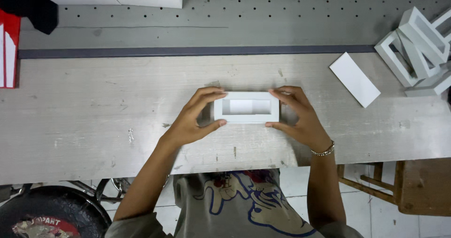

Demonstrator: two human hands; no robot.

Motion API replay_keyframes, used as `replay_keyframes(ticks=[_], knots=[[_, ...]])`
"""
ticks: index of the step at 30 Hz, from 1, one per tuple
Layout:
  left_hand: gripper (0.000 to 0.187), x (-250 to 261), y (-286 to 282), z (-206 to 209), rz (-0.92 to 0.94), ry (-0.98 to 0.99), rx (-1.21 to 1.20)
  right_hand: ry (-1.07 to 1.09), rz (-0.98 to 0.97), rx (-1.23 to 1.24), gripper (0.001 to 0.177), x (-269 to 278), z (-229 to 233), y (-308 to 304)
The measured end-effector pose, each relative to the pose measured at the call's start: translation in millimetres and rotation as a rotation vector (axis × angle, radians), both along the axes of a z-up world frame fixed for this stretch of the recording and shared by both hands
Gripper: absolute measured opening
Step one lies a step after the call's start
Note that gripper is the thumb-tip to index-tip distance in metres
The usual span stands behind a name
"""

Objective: The person assembles white cardboard boxes by hand on a workbench. They fold the flaps of flat-packed box components into shape, tuck the tabs into slots, and then insert a smaller inner box into the larger outer box. The finished boxes are stacked on the table.

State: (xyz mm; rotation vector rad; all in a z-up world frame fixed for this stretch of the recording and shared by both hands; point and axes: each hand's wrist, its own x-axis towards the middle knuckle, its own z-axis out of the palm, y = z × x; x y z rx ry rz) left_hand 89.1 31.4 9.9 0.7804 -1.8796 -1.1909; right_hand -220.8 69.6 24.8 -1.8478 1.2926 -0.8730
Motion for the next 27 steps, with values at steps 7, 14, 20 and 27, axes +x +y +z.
replay_keyframes(ticks=[7,14,20,27], knots=[[0.051,4,-3,-9,-0.003,0.021,0.003,0.021,0.056,-0.04,0.057,-1,-14,3],[0.032,6,-8,22,0.007,-0.349,-0.356,0.525,-0.022,-0.29,0.047,11,14,3],[0.033,-11,-12,32,0.02,-0.811,-0.542,0.803,0.091,-0.317,0.035,21,31,-6],[0.028,-30,-13,34,0.012,-0.956,-0.541,1.02,0.129,-0.242,0.037,31,27,-13]])
